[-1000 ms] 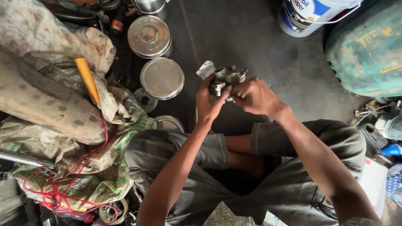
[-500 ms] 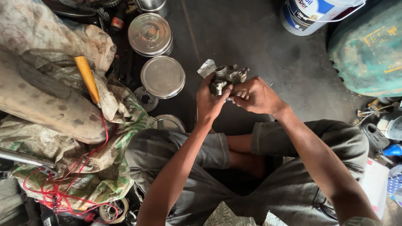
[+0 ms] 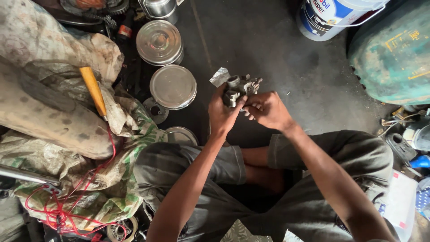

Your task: Cleaning and inspecting a motorcycle carburetor.

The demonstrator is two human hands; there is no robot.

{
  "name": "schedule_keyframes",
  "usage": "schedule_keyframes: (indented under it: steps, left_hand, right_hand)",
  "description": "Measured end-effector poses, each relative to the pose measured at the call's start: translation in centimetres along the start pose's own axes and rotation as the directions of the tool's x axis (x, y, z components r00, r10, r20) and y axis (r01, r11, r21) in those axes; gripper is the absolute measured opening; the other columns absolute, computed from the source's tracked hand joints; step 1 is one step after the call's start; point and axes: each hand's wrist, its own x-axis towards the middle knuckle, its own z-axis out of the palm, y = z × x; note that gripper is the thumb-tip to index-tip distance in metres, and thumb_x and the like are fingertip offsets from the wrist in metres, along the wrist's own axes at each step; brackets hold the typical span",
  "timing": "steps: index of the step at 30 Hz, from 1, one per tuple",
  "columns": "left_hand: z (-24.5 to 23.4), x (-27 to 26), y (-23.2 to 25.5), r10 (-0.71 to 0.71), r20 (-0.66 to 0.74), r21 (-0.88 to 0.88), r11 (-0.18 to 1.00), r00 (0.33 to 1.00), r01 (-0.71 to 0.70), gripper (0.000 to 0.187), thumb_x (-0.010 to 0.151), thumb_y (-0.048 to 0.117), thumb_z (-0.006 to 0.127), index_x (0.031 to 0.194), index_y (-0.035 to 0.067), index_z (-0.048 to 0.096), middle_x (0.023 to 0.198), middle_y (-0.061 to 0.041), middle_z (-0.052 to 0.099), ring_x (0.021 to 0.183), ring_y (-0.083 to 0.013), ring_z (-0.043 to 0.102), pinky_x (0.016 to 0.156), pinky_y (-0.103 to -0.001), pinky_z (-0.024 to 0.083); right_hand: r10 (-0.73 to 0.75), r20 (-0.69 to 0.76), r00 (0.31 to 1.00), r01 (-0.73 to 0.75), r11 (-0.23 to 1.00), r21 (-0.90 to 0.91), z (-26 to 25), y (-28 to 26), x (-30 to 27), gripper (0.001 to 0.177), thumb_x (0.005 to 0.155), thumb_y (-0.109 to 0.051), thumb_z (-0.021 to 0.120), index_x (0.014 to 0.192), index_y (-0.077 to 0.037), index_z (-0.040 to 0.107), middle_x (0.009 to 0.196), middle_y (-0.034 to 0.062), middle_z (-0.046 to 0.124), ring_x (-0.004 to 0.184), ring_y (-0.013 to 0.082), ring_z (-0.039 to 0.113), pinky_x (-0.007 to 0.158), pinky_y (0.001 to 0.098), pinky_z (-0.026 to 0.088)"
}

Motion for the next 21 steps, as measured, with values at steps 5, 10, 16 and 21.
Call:
schedule_keyframes:
  steps: [5, 10, 16, 21]
  left_hand:
    - [0.3, -0.3, -0.7, 0.019, -0.048, 0.043, 0.999, 0.999, -0.017, 0.056, 0.081, 0.022, 0.085, 0.128, 0.002, 0.063, 0.116, -0.016, 0.073, 0.106, -0.0275, 0.074, 0.092, -0.038, 0.058]
    - [0.8, -0.6, -0.9, 0.016, -0.085, 0.064, 0.998, 0.996, -0.011, 0.054, 0.083, 0.023, 0.085, 0.128, 0.003, 0.064, 0.117, -0.015, 0.072, 0.107, -0.0292, 0.073, 0.092, -0.039, 0.058]
    - [0.1, -0.5, 0.4, -0.076, -0.094, -0.134, 0.989, 0.993, 0.064, 0.053, 0.086, 0.028, 0.082, 0.131, 0.006, 0.064, 0.117, -0.013, 0.075, 0.104, -0.0279, 0.075, 0.092, -0.038, 0.058]
    - [0.0, -0.4, 0.5, 0.069, -0.119, 0.066, 0.996, 0.99, -0.062, 0.06, 0.079, 0.029, 0.086, 0.129, 0.004, 0.064, 0.12, -0.016, 0.071, 0.109, -0.0296, 0.072, 0.094, -0.039, 0.057]
  right_hand:
    - [-0.002, -0.172, 0.985, -0.014, 0.995, -0.094, 1.6, -0.8, -1.2, 0.005, 0.087, 0.002, 0.068, 0.088, 0.001, 0.073, 0.075, 0.0116, 0.074, 0.064, 0.0161, 0.072, 0.058, 0.0298, 0.057]
    - [0.344, -0.191, 0.919, -0.238, 0.872, 0.428, 4.6, 2.0, -2.1, 0.006, 0.093, -0.002, 0.063, 0.093, 0.0, 0.069, 0.072, 0.0056, 0.066, 0.058, 0.0135, 0.064, 0.052, 0.0277, 0.054]
    - [0.342, -0.237, 0.909, -0.18, 0.836, 0.518, 5.2, 0.2, -2.1, 0.011, 0.1, -0.007, 0.056, 0.093, 0.001, 0.061, 0.068, 0.0062, 0.064, 0.055, 0.0148, 0.063, 0.051, 0.0275, 0.051]
    - [-0.1, -0.149, 0.984, 0.048, 0.948, -0.315, 2.6, -1.6, -1.7, 0.014, 0.085, -0.009, 0.067, 0.096, -0.001, 0.069, 0.076, 0.0173, 0.072, 0.067, 0.0358, 0.072, 0.058, 0.0443, 0.056]
